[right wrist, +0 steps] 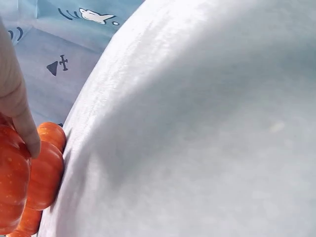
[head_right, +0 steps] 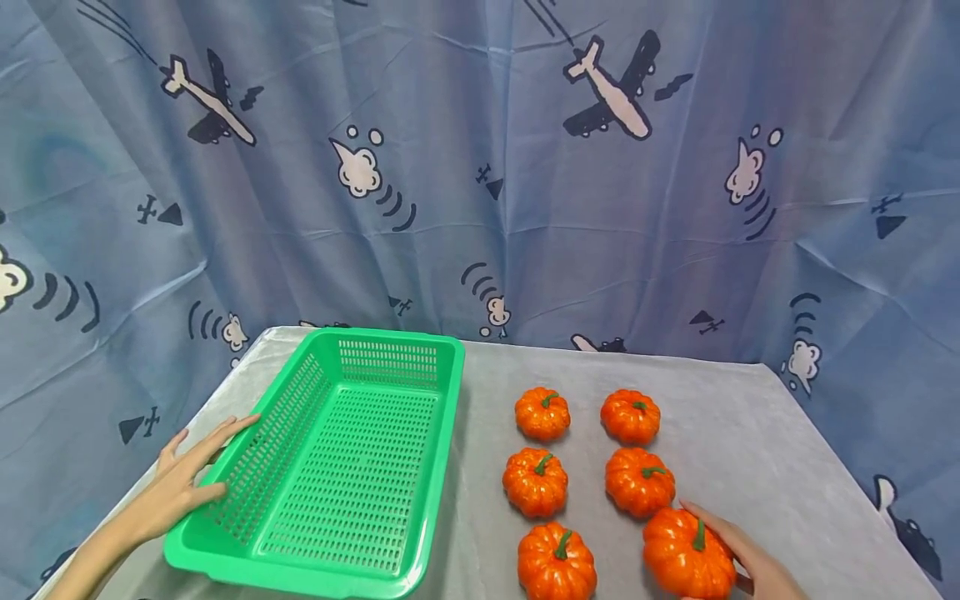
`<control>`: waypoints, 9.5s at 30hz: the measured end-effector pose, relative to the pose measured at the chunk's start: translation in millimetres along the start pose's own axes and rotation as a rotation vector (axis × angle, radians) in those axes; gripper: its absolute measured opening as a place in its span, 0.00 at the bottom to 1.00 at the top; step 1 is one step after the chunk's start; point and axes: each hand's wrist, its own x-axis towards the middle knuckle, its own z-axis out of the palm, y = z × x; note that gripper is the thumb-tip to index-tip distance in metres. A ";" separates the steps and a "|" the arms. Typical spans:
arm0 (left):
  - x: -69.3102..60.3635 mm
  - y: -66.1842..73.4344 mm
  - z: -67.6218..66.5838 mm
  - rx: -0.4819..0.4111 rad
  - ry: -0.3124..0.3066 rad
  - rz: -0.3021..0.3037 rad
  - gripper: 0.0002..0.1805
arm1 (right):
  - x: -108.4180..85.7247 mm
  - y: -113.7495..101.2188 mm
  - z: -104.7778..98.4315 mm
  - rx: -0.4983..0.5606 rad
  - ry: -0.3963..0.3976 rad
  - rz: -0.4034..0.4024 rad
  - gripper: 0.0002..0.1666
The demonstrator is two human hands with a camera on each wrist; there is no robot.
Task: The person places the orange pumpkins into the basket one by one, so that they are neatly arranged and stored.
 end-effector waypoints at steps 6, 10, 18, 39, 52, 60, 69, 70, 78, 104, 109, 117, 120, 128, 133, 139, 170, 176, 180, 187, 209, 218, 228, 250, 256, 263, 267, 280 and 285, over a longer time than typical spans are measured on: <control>4.5 0.1 0.6 -0.012 -0.010 0.012 0.46 | -4.6 -27.9 5.3 -0.160 0.179 0.119 0.54; 3.2 1.0 0.2 -0.025 -0.019 -0.002 0.45 | -2.1 -33.4 2.1 -0.194 0.306 -0.043 0.48; -2.3 0.4 -0.1 -0.077 -0.039 -0.014 0.43 | 10.3 -37.3 -2.0 -0.119 0.415 -0.466 0.46; -3.3 -2.4 -0.5 -0.140 -0.064 -0.023 0.42 | 22.9 -42.5 -35.2 0.091 0.360 -0.271 0.40; -4.9 -3.2 0.0 -0.155 -0.067 -0.021 0.40 | 46.7 -94.3 -19.3 0.226 0.220 -0.295 0.43; -4.2 -3.3 0.0 -0.153 -0.055 -0.012 0.40 | 63.5 -132.6 -13.1 0.261 0.195 -0.309 0.46; -2.3 -3.5 1.2 -0.141 -0.038 -0.007 0.42 | 83.7 -170.2 -10.5 0.311 0.167 -0.373 0.44; -2.5 -3.5 1.3 -0.145 -0.038 -0.006 0.42 | 86.4 -174.5 -9.7 0.317 0.160 -0.373 0.43; -2.7 -1.9 0.7 -0.162 -0.054 -0.019 0.41 | 108.9 -203.7 -0.4 0.341 0.123 -0.354 0.43; -4.8 -1.7 1.7 -0.191 -0.049 -0.040 0.41 | 177.0 -292.8 50.1 0.500 -0.065 -0.528 0.43; -4.9 -0.8 -0.9 -0.191 -0.050 -0.043 0.42 | 189.6 -317.9 67.5 0.550 -0.111 -0.566 0.43; -4.6 0.4 3.7 -0.207 -0.046 -0.048 0.42 | 209.4 -358.5 106.6 0.651 -0.187 -0.576 0.43; -5.4 0.2 5.4 -0.215 -0.043 -0.064 0.42 | 221.3 -373.7 127.1 0.664 -0.218 -0.555 0.43; -4.7 -0.7 8.2 -0.239 -0.052 -0.093 0.42 | 261.2 -388.3 188.9 0.854 -0.302 -0.469 0.38; -3.1 -0.8 2.9 -0.245 -0.051 -0.092 0.42 | 278.5 -385.0 217.9 0.851 -0.189 -0.504 0.40; -2.6 -2.3 3.5 -0.268 -0.064 -0.104 0.42 | 290.9 -369.7 231.4 0.772 -0.068 -0.547 0.42; -4.5 -4.2 5.1 -0.295 -0.062 -0.106 0.39 | 314.0 -315.5 240.2 0.098 -0.069 -0.454 0.48; -4.5 -4.0 5.0 -0.298 -0.064 -0.113 0.38 | 313.6 -313.5 240.4 -0.003 -0.035 -0.424 0.48; -4.6 -4.3 5.5 -0.295 -0.056 -0.106 0.40 | 314.7 -312.7 241.4 -0.048 -0.026 -0.420 0.49; -3.8 -3.0 4.0 -0.289 -0.057 -0.098 0.40 | 317.8 -312.1 244.8 -0.227 0.023 -0.451 0.53; -0.4 0.1 5.4 -0.183 -0.047 -0.114 0.45 | 308.1 -315.4 238.0 -0.452 0.029 -0.450 0.62; -2.2 -0.4 2.1 -0.173 -0.054 -0.100 0.43 | 291.1 -346.0 213.4 -0.483 0.005 -0.494 0.56; -0.8 0.4 1.3 -0.194 -0.081 -0.124 0.44 | 227.2 -383.2 142.3 -0.027 -0.107 -0.702 0.31; -4.9 -4.6 2.3 -0.229 -0.138 -0.189 0.45 | 89.5 -226.0 36.2 0.191 -0.046 -0.688 0.34; -6.3 -7.2 3.2 -0.223 -0.157 -0.198 0.44 | 58.6 -171.6 -6.4 0.179 0.045 -0.649 0.30; -1.0 -9.2 4.5 -0.249 -0.182 -0.197 0.42 | 17.9 -95.1 -33.6 0.338 0.087 -0.584 0.30; -1.8 -10.6 5.6 -0.254 -0.176 -0.187 0.42 | 3.3 -54.6 -36.7 0.427 0.104 -0.541 0.31; -3.3 -13.6 6.9 -0.244 -0.146 -0.151 0.39 | 12.1 -5.3 -59.3 0.338 -0.036 -0.444 0.43; -6.1 -16.2 7.7 -0.246 -0.144 -0.144 0.36 | 28.6 -3.7 -65.7 0.271 -0.113 -0.364 0.46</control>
